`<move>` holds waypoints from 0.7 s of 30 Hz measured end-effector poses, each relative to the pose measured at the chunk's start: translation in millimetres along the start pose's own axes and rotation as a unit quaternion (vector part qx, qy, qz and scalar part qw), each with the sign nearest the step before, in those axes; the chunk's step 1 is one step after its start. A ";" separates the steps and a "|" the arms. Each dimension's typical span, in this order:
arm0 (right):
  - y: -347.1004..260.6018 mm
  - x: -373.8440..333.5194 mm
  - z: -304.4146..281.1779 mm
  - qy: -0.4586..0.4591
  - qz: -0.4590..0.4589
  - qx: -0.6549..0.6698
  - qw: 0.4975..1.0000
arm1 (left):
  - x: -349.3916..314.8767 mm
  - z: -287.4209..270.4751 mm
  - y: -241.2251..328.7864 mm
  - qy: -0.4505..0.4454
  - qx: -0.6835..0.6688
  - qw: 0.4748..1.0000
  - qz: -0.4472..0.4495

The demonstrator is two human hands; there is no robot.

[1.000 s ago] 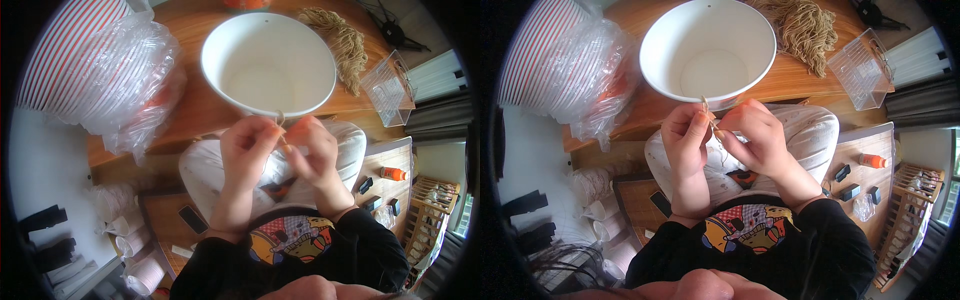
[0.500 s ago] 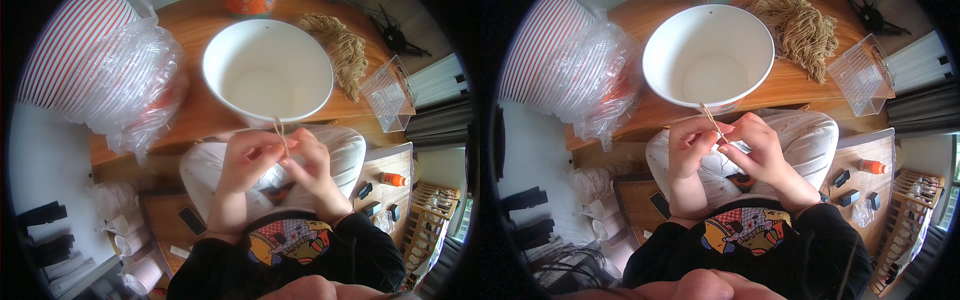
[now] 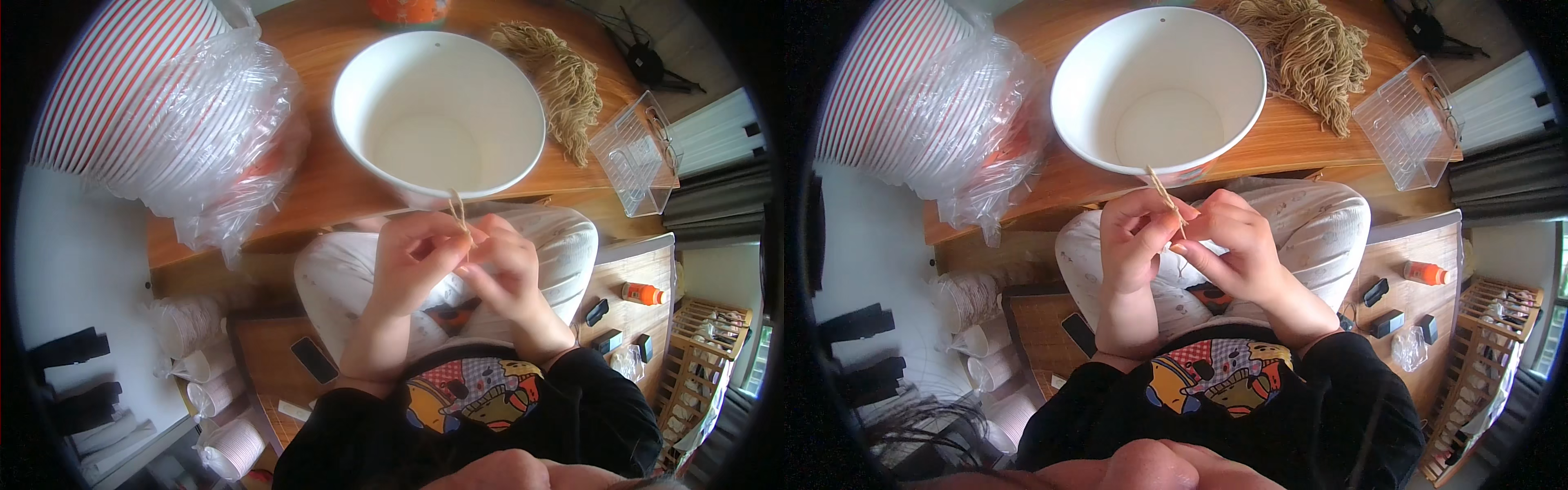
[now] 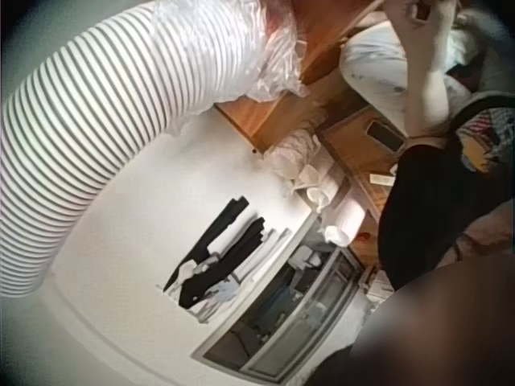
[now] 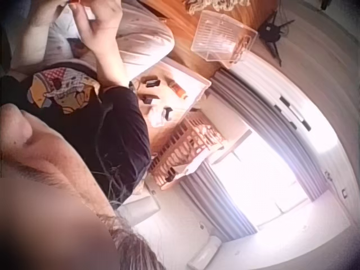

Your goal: Attaching string handles to paper bucket containers in a workshop environment.

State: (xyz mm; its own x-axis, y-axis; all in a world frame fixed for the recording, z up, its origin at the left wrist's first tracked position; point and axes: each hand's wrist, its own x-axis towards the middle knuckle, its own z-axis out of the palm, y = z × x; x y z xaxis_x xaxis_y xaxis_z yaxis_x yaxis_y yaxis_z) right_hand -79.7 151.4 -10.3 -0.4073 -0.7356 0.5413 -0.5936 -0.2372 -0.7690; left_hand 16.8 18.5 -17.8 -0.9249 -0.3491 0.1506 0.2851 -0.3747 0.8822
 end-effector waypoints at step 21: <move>-9.5 -3.1 3.7 0.016 -0.169 -0.088 0.982 | 8.4 20.6 11.3 0.083 -0.283 0.953 -0.072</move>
State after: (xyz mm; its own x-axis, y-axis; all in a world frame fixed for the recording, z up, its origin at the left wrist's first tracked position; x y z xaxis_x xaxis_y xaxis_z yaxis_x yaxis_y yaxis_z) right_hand -70.3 153.6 -5.9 -0.1866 -0.6134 0.7674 -0.8077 -0.3489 -0.4753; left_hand 7.1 29.0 2.6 -0.9252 -0.3734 -0.0675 0.2927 -0.8155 0.4992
